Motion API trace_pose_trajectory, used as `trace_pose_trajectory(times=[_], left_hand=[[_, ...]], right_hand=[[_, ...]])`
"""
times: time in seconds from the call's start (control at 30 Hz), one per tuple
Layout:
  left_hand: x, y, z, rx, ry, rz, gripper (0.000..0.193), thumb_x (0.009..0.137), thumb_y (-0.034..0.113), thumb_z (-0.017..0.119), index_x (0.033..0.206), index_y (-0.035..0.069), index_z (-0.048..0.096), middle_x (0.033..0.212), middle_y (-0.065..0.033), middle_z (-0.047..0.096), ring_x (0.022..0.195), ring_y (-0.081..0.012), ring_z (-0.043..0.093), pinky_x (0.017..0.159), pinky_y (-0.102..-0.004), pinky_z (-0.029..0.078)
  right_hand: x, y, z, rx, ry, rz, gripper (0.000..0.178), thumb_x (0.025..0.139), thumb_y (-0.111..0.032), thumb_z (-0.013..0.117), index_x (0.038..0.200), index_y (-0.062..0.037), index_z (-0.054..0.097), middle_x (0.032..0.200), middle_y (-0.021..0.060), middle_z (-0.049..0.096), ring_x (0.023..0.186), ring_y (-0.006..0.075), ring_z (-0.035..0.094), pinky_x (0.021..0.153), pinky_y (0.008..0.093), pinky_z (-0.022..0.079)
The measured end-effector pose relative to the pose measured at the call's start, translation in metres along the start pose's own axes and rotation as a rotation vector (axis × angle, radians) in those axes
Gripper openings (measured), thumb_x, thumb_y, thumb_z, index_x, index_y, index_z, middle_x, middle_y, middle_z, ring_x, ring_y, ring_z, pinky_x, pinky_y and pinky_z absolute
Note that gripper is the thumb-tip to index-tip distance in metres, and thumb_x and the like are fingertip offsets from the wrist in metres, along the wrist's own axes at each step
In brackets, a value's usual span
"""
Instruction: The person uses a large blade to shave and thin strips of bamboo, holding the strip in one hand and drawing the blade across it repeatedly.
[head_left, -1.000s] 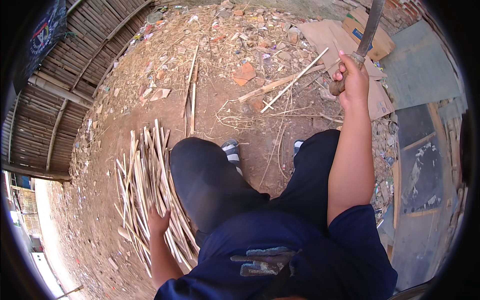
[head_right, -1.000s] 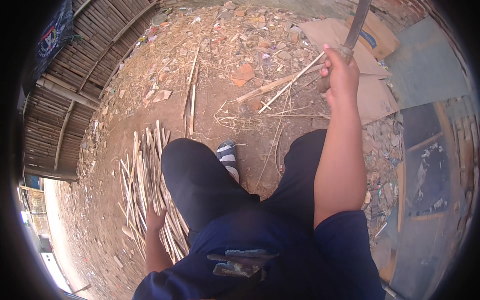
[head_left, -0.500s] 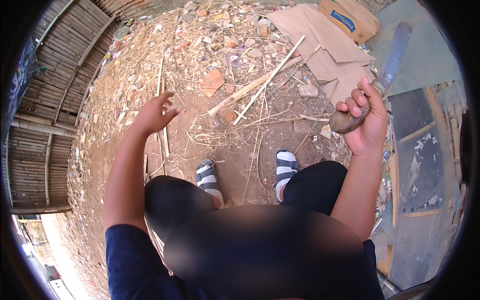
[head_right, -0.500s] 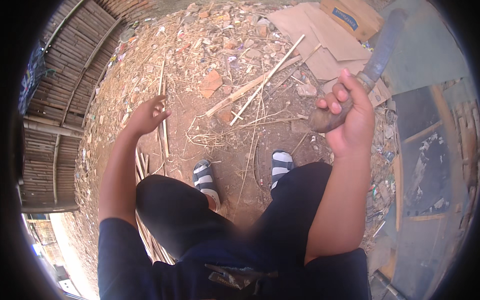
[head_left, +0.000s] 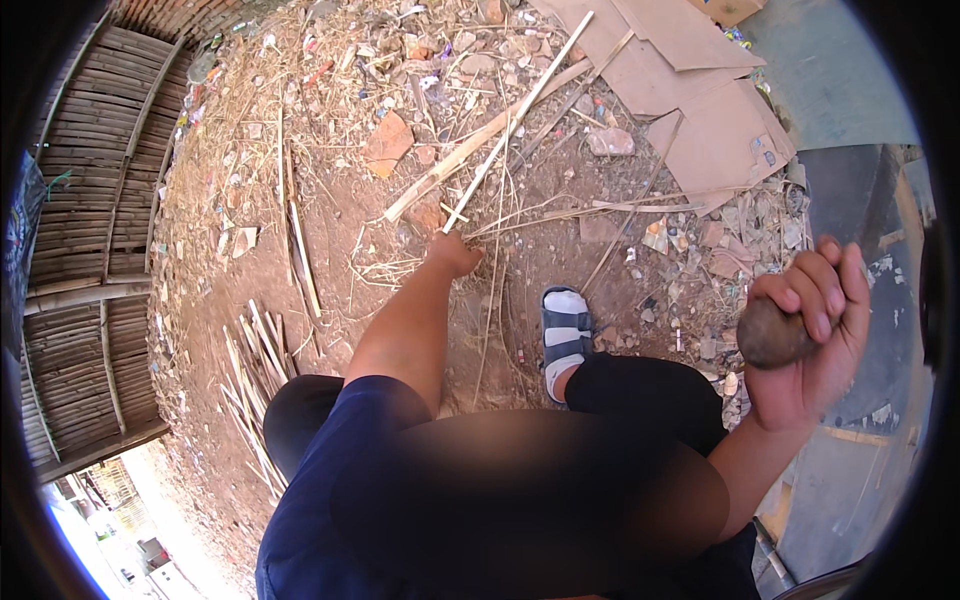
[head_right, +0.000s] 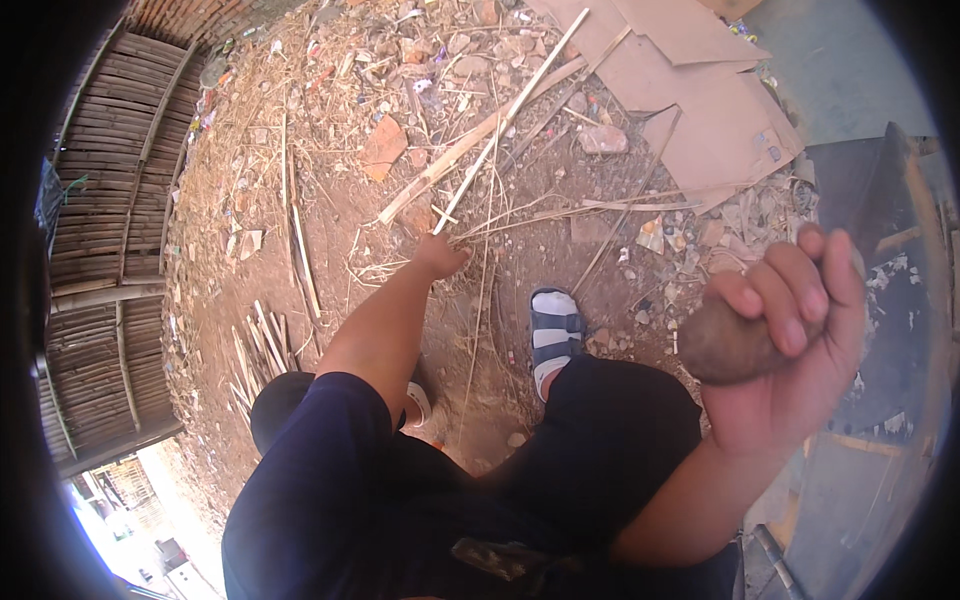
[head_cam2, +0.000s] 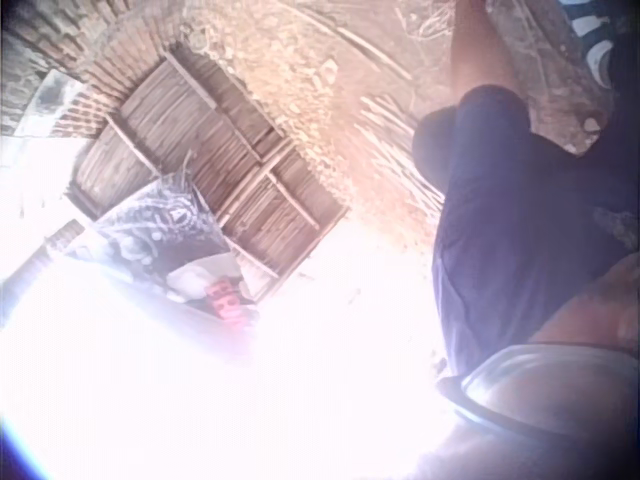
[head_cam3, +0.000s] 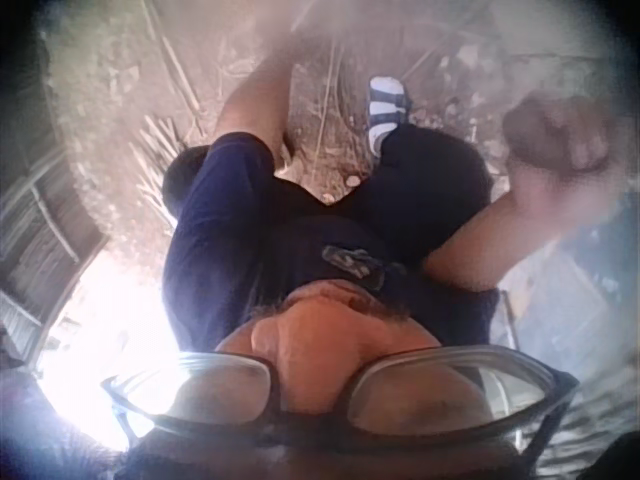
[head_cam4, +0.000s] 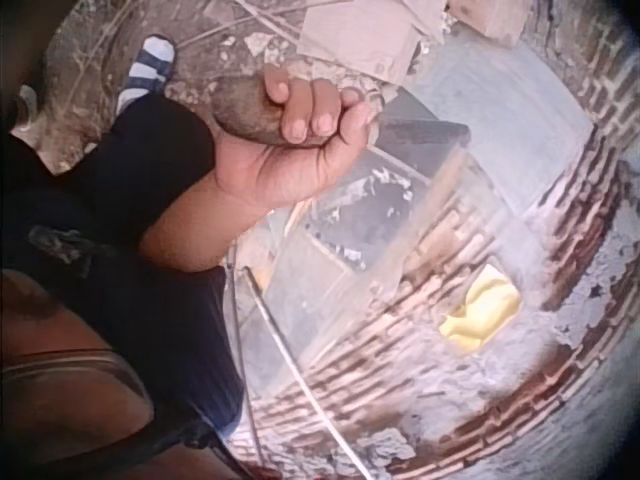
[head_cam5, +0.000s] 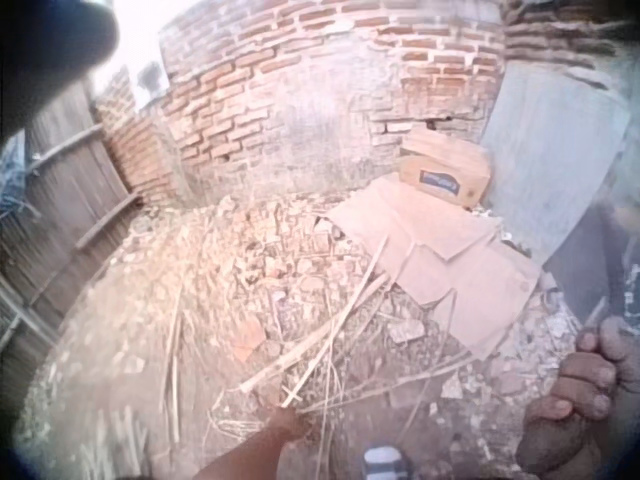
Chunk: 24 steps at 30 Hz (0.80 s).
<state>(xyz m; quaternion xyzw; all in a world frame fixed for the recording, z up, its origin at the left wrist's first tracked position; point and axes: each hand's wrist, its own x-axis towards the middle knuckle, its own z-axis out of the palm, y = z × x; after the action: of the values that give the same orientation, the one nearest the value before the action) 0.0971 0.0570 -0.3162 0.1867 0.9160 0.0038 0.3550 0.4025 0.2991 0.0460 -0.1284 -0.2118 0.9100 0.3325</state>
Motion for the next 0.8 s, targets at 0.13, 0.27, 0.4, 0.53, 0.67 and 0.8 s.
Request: trace_pose_trajectory(times=[0.13,0.27,0.4,0.53,0.67,0.8], left_hand=[[-0.005,0.016,0.005,0.040,0.087,-0.061,0.075,0.095,0.050,0.066,0.154,0.009,0.045,0.169,-0.0204,0.018,0.151,-0.0375,0.033,0.118,-0.0543,0.037],[0.011,0.008,0.009,0.028,0.123,-0.037,0.069,0.096,0.044,0.066,0.151,0.009,0.048,0.165,-0.0218,0.029,0.149,-0.0420,0.035,0.119,-0.0514,0.039],[0.021,0.011,0.013,0.030,0.085,-0.034,0.065,0.096,0.044,0.065,0.150,0.010,0.050,0.162,-0.0225,0.034,0.144,-0.0424,0.043,0.118,-0.0487,0.041],[0.018,0.017,0.010,-0.018,0.122,-0.031,0.056,0.096,0.042,0.066,0.143,0.012,0.058,0.154,-0.0230,0.043,0.138,-0.0408,0.051,0.115,-0.0483,0.044],[0.025,0.012,0.010,0.006,0.055,-0.062,0.055,0.098,0.042,0.063,0.146,0.015,0.057,0.153,-0.0191,0.042,0.142,-0.0363,0.046,0.113,-0.0471,0.046],[0.026,0.010,0.012,0.030,0.022,-0.052,0.054,0.099,0.043,0.061,0.145,0.015,0.058,0.151,-0.0170,0.046,0.141,-0.0350,0.048,0.113,-0.0486,0.046]], right_hand=[[-0.001,-0.008,-0.012,-0.021,-0.005,0.041,0.027,0.113,-0.026,0.040,0.107,-0.0050,0.056,0.073,-0.0036,0.052,0.054,0.0058,0.047,0.073,0.0301,0.043],[0.000,-0.011,-0.017,-0.029,0.006,0.043,0.029,0.114,-0.027,0.038,0.109,-0.0047,0.056,0.074,-0.0029,0.052,0.053,0.0067,0.047,0.073,0.0307,0.043],[0.001,-0.012,-0.019,-0.036,0.008,0.033,0.029,0.114,-0.028,0.038,0.111,-0.0041,0.056,0.074,-0.0022,0.052,0.053,0.0075,0.048,0.073,0.0315,0.043],[-0.001,-0.011,-0.017,-0.055,0.021,0.022,0.024,0.114,-0.024,0.038,0.110,-0.0040,0.051,0.073,-0.0018,0.048,0.052,0.0066,0.044,0.071,0.0304,0.042],[-0.002,-0.010,-0.015,-0.055,0.025,0.013,0.022,0.114,-0.023,0.039,0.109,-0.0040,0.048,0.073,-0.0018,0.046,0.052,0.0059,0.042,0.071,0.0295,0.042],[-0.003,-0.010,-0.015,-0.056,0.017,0.018,0.024,0.114,-0.025,0.039,0.110,-0.0040,0.051,0.074,-0.0019,0.049,0.053,0.0065,0.045,0.072,0.0305,0.043]])
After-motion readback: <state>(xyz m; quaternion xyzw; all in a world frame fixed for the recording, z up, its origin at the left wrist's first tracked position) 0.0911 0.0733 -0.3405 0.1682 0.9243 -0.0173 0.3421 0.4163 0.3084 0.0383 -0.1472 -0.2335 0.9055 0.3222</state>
